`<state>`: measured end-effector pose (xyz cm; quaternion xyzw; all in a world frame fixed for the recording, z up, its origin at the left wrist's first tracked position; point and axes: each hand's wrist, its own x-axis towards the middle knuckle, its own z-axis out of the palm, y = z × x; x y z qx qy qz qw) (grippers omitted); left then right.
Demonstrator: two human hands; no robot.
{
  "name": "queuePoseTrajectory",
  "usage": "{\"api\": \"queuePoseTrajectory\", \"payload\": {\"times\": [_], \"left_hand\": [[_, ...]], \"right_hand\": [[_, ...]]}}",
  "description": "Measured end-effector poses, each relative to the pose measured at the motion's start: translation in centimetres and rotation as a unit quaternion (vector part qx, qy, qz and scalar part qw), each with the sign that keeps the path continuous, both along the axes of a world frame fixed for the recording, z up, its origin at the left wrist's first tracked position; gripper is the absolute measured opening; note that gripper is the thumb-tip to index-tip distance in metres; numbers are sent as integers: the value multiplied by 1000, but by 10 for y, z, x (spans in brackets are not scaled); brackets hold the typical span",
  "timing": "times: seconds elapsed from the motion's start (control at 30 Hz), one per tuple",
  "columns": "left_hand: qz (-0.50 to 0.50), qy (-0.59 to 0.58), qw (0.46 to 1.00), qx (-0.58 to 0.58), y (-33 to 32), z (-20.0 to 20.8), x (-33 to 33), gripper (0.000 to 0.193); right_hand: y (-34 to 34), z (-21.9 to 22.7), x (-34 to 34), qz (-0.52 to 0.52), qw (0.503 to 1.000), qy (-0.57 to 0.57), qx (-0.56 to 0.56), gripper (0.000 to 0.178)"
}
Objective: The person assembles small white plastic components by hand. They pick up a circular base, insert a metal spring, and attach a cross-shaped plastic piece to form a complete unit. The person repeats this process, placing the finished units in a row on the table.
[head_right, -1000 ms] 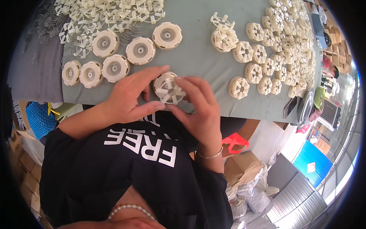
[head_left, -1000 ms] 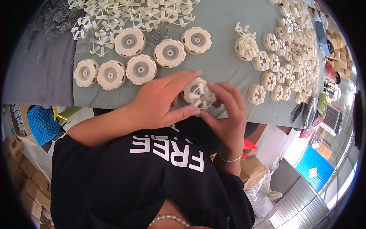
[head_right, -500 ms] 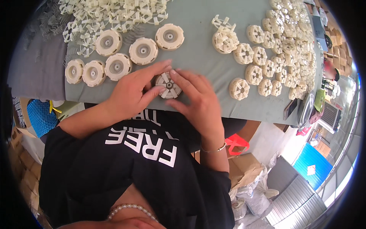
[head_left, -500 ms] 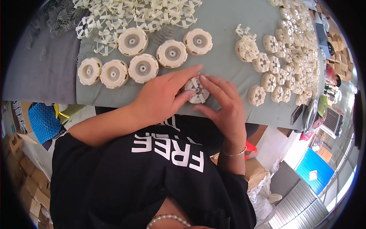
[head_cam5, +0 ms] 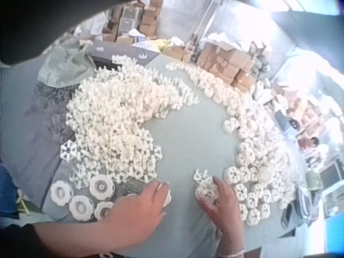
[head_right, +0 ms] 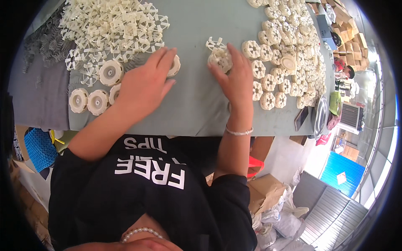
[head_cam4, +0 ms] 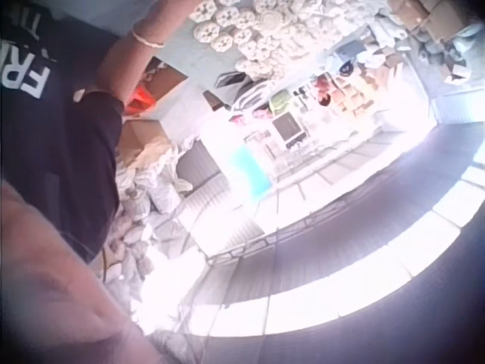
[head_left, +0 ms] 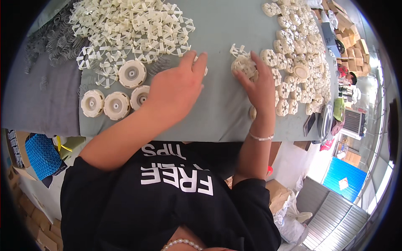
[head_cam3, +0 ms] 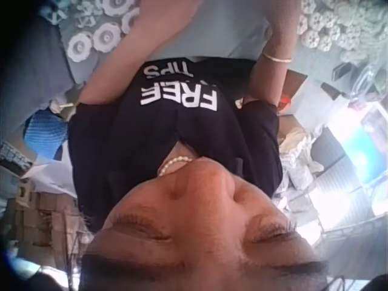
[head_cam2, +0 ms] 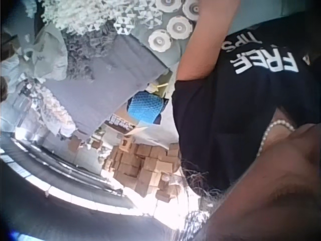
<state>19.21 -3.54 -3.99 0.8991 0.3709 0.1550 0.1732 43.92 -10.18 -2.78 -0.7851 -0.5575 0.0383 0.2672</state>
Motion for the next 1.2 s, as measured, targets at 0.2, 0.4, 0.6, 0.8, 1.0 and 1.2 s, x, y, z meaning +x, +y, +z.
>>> {"api": "queuePoseTrajectory", "payload": {"times": [0.2, 0.4, 0.6, 0.8, 1.0, 1.2], "left_hand": [[-62, 48, 995, -58, -15, 7, -6, 65], [-185, -56, 963, -187, -38, 1, -29, 69], [-173, -145, 948, -223, -43, -17, -34, 74], [-174, -174, 946, -213, -42, -25, -37, 74], [-165, -194, 919, -301, -37, -21, -40, 79], [-149, -200, 883, -398, -33, -22, -41, 86]], "right_hand": [[0, 26, -16, 78, 988, 124, 52, 52], [-41, -9, -42, 139, 979, 142, 41, 40], [-48, -9, -50, 69, 985, 159, -11, 50], [-18, 8, -44, 112, 991, 78, -15, 59], [-42, 3, -40, 71, 983, 164, 48, 63], [-100, -2, -66, 120, 952, 283, -6, 72]]}}
